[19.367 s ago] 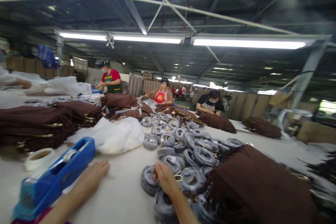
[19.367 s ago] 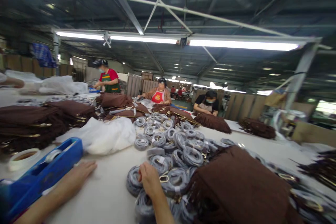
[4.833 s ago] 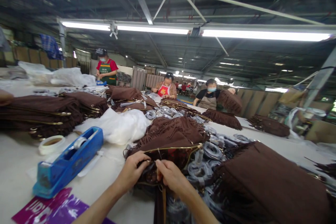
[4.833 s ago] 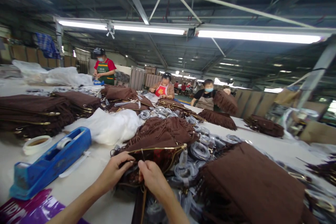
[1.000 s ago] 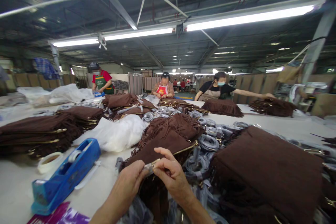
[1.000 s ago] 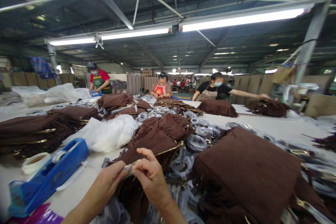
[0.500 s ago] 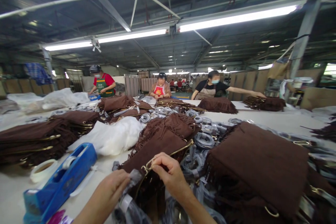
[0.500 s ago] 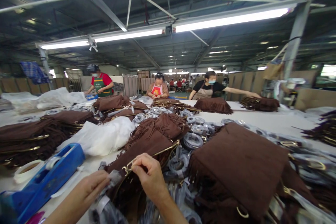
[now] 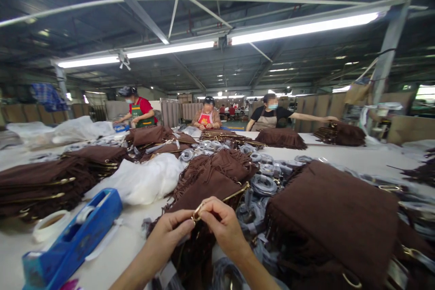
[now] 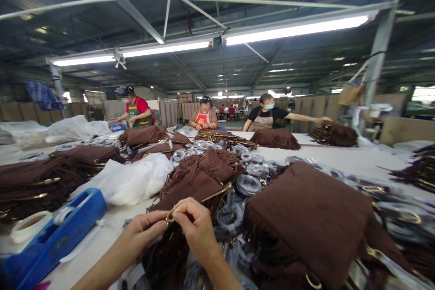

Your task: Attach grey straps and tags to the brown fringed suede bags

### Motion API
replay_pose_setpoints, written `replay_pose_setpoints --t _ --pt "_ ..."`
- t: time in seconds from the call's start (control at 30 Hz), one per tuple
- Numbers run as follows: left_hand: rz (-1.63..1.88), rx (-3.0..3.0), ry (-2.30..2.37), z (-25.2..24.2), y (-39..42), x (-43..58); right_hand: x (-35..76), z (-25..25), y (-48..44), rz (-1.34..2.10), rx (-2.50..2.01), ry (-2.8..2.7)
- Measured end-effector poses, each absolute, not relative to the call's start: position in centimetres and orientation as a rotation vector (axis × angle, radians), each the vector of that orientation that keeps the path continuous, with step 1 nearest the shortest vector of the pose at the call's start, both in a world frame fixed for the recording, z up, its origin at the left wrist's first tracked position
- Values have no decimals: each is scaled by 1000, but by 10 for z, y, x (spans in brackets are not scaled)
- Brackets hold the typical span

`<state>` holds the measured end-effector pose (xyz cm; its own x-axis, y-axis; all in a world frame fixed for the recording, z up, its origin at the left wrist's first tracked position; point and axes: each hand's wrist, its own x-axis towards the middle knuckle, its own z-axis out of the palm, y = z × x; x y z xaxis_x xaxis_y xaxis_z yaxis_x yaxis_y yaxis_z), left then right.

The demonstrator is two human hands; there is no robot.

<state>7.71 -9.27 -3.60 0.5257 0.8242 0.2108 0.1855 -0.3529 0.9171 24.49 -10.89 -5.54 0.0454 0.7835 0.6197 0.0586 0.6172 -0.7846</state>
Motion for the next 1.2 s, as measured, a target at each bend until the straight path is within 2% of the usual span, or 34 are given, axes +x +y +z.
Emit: replay_pose_setpoints --t 0.1,0.17,0.3,0.43,0.5,0.6,0.73,0.97,1.2 --pt "776 1672 842 -48 -91 64 246 -57 -107 713 -788 -1432" --pt "841 1683 898 -52 -91 57 246 -56 -107 702 -816 -1455" --pt "1236 2024 1135 -35 -98 47 241 -51 -112 623 -878 -1447" --pt "1700 2572 1243 -6 -106 42 228 -51 -119 830 -882 -1518" --pt "1768 2802 1261 -2 -106 44 222 -54 -121 877 -903 -1530" --pt "1595 2994 1346 -15 -102 49 219 -58 -121 839 -953 -1533" --pt "1507 2944 1392 -34 -101 54 221 -59 -120 803 -1025 -1543" --pt "1382 3081 1340 -31 -105 56 223 -59 -120 822 -994 -1520" --pt "951 3461 1064 -26 -107 48 222 -63 -114 1094 -861 -1349"
